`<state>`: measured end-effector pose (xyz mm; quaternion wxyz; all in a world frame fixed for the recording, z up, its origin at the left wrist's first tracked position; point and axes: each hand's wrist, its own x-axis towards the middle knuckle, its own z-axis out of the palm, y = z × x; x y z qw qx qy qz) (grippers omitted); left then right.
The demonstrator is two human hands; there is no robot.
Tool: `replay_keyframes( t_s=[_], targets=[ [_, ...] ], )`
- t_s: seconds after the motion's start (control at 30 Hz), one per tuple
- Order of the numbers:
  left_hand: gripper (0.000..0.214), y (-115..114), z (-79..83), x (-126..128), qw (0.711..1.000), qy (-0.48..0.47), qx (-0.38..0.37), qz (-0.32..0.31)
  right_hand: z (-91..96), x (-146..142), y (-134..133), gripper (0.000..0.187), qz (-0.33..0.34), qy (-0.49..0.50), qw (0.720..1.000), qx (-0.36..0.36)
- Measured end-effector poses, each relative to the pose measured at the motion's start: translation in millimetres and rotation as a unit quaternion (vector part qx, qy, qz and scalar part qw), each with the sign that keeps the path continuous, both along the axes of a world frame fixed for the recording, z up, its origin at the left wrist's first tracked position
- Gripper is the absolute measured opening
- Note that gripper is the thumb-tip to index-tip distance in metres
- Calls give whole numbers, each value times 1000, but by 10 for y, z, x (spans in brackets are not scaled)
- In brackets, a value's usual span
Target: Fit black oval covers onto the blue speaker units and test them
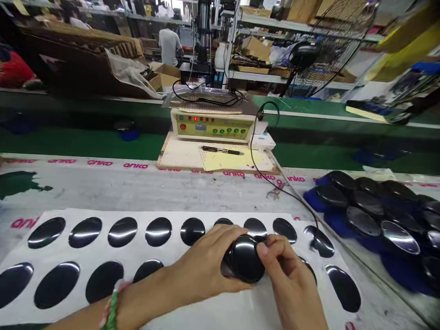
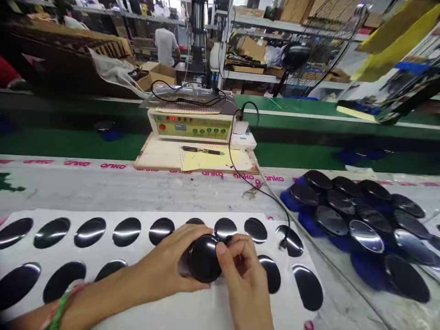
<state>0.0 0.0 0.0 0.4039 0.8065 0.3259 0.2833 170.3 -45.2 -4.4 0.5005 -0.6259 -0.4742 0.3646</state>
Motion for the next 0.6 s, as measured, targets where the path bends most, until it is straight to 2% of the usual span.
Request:
replay_keyframes(
  t_s=[0.17, 0.3, 0.5, 0.6],
  targets=[
    [73, -5, 29, 3, 1000, 6, -20, 6, 38, -46, -28, 31, -27, -28, 999, 35],
    [76, -31, 32, 18, 1000, 26, -13, 3, 7, -26, -50, 24, -14, -76, 995, 59],
    [97, -74, 12, -16, 996, 75, 32, 21, -33, -52, -66, 20, -39, -182, 974, 127],
    [95, -65, 22, -38, 993, 91, 72, 15, -11, -106, -67, 21, -51, -248, 958, 137]
  ],
)
